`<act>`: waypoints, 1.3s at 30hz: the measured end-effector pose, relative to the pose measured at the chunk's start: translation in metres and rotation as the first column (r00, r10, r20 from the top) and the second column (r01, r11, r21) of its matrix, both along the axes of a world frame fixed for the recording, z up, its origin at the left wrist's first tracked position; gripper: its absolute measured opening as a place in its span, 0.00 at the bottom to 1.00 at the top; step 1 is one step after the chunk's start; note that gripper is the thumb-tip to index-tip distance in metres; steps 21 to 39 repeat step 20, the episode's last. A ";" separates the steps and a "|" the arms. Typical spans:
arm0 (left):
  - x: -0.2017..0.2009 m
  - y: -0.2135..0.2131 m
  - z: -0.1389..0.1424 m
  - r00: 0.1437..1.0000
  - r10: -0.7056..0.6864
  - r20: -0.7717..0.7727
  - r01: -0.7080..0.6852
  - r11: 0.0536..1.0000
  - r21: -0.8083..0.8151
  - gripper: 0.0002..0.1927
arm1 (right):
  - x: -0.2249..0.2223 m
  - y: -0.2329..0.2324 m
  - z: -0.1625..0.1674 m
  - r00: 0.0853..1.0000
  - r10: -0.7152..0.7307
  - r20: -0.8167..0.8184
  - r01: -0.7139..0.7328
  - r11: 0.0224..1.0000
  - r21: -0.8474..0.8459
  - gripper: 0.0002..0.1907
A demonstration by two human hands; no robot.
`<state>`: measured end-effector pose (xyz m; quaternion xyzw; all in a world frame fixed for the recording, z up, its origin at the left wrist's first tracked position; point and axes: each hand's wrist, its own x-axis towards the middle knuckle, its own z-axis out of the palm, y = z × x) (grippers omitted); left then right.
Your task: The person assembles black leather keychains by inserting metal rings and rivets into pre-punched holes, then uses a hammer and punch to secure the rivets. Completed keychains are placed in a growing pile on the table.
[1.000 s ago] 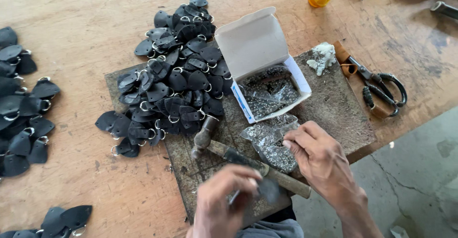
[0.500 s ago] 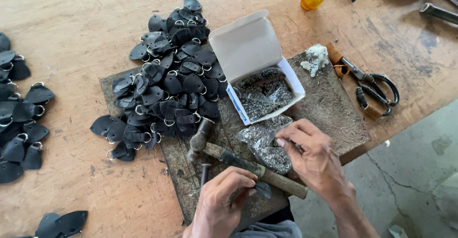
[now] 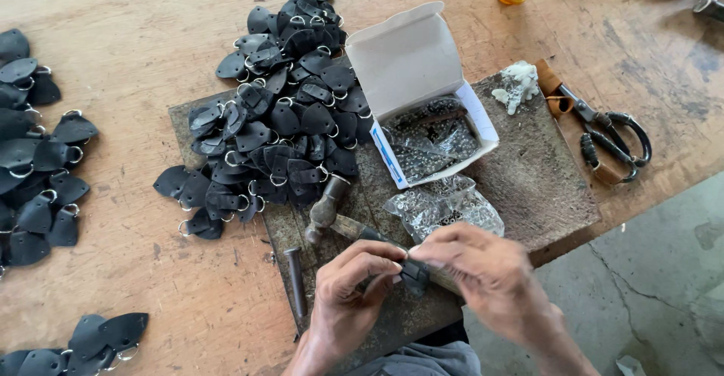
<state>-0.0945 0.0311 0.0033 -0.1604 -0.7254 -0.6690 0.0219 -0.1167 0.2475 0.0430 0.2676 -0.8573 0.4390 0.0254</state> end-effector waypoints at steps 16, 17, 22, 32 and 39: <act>0.004 0.001 -0.006 0.999 0.045 -0.008 -0.045 0.998 0.042 0.12 | 0.004 -0.015 0.007 0.981 0.170 -0.097 -0.158 0.979 0.128 0.26; 0.004 0.002 -0.005 0.999 0.050 -0.002 -0.050 0.998 0.038 0.12 | 0.004 -0.015 0.007 0.980 0.178 -0.094 -0.163 0.976 0.147 0.28; 0.004 0.001 0.000 0.993 0.118 -0.020 -0.118 0.993 -0.002 0.14 | 0.006 -0.013 0.014 0.980 0.168 0.103 -0.184 0.970 0.162 0.28; 0.004 0.001 0.000 0.993 0.118 -0.020 -0.118 0.993 -0.002 0.14 | 0.006 -0.013 0.014 0.980 0.168 0.103 -0.184 0.970 0.162 0.28; 0.004 0.001 0.000 0.993 0.118 -0.020 -0.118 0.993 -0.002 0.14 | 0.006 -0.013 0.014 0.980 0.168 0.103 -0.184 0.970 0.162 0.28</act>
